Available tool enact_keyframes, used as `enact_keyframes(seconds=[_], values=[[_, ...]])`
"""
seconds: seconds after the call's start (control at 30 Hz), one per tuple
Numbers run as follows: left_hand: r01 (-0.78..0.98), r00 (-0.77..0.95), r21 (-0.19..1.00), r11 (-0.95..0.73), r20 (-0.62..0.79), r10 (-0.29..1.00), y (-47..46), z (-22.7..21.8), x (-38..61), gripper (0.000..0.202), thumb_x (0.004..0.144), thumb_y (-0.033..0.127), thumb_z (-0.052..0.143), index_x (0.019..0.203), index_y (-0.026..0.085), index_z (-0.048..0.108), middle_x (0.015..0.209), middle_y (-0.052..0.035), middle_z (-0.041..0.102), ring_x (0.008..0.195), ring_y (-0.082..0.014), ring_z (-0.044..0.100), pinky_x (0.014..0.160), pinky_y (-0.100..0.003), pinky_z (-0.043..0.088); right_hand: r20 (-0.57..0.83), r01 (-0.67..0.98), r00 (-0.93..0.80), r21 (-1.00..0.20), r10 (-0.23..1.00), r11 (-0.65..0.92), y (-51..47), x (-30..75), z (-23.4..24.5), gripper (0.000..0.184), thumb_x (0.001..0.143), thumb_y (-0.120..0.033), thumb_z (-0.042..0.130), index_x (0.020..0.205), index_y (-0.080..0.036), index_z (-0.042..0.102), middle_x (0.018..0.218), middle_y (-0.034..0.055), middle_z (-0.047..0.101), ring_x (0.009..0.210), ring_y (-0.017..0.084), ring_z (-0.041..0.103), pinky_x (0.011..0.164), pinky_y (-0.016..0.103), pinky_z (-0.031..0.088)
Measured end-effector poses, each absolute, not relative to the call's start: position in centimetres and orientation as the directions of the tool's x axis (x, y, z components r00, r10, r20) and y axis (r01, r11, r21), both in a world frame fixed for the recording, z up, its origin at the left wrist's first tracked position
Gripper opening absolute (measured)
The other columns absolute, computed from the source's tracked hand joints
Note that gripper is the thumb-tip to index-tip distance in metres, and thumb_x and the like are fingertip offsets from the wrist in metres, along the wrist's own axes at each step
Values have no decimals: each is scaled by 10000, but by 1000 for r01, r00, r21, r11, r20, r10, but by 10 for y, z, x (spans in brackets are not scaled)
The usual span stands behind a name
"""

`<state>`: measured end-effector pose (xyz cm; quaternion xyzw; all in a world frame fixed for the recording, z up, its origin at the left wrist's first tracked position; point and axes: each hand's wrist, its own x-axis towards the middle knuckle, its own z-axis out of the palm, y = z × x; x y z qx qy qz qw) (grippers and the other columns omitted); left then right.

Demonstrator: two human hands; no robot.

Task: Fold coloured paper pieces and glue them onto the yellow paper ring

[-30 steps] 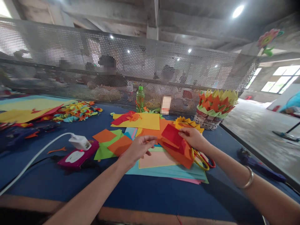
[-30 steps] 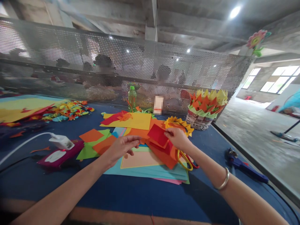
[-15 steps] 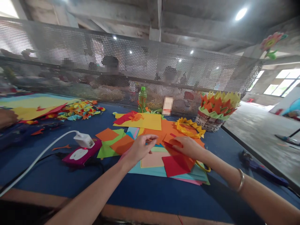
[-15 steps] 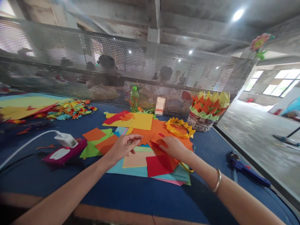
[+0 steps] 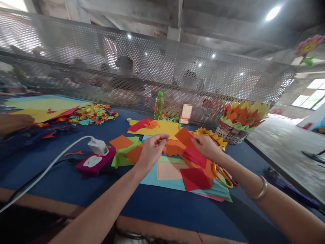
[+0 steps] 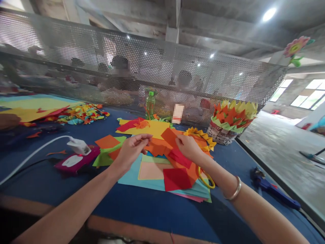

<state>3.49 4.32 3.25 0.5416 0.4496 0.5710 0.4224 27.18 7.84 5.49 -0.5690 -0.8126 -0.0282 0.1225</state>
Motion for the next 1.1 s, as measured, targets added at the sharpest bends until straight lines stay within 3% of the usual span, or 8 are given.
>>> enact_keyframes(seconds=[0.13,0.4,0.5,0.6,0.7,0.8,0.93,1.1], values=[[27,-139,955,-295,295,945,46,31,31,249,820,278,608,1017,194,736,981,-79,720,802,-172,658,505,-194,511,260,887,-417,-92,871,452,73,222,43,282,975,-363,591,1189,-180,616,1193,71,646,1030,199,647,895,419,553],[132,-99,927,-351,365,926,49,27,30,285,857,304,536,1026,166,720,948,-69,715,703,-140,639,477,-188,504,138,800,-557,-176,819,573,75,218,38,291,979,-369,582,1200,-183,614,1223,76,640,1066,207,638,930,438,535],[204,-31,899,-388,402,915,46,26,32,264,871,284,525,1005,166,720,941,-72,724,751,-154,652,508,-192,508,81,805,-545,-225,834,548,59,251,57,218,988,-328,551,1097,-165,647,1071,61,689,985,191,656,894,397,526],[281,77,847,-451,449,890,41,22,37,219,876,248,532,964,177,719,964,-72,730,830,-166,663,598,-211,523,-43,804,-560,-270,827,530,34,282,63,148,893,-295,640,996,-201,688,998,52,716,913,191,662,805,308,515],[348,195,784,-514,476,858,36,15,44,181,869,227,557,952,188,713,989,-69,724,884,-180,658,688,-242,523,-86,832,-519,-281,851,479,12,302,52,361,773,-268,718,1124,-208,659,1114,73,695,1014,243,642,843,329,487],[392,297,740,-546,460,837,31,9,50,170,860,219,576,957,191,713,992,-71,717,898,-192,651,719,-260,514,-96,864,-455,-290,885,413,2,311,37,413,754,-284,711,1154,-206,643,1087,79,704,970,257,649,782,321,470],[403,386,740,-538,395,833,23,7,54,197,887,281,579,1011,194,705,1054,-78,707,933,-196,653,746,-262,516,-68,874,-406,-321,911,365,-1,311,28,191,833,-320,625,979,-220,696,893,39,725,798,205,644,669,275,426],[361,494,823,-438,230,838,14,5,59,436,853,402,665,1233,191,625,1122,-72,720,754,-144,682,633,-226,525,8,847,-393,-386,920,365,-10,302,26,187,886,-376,587,886,-220,692,758,0,703,680,157,610,591,246,378]])
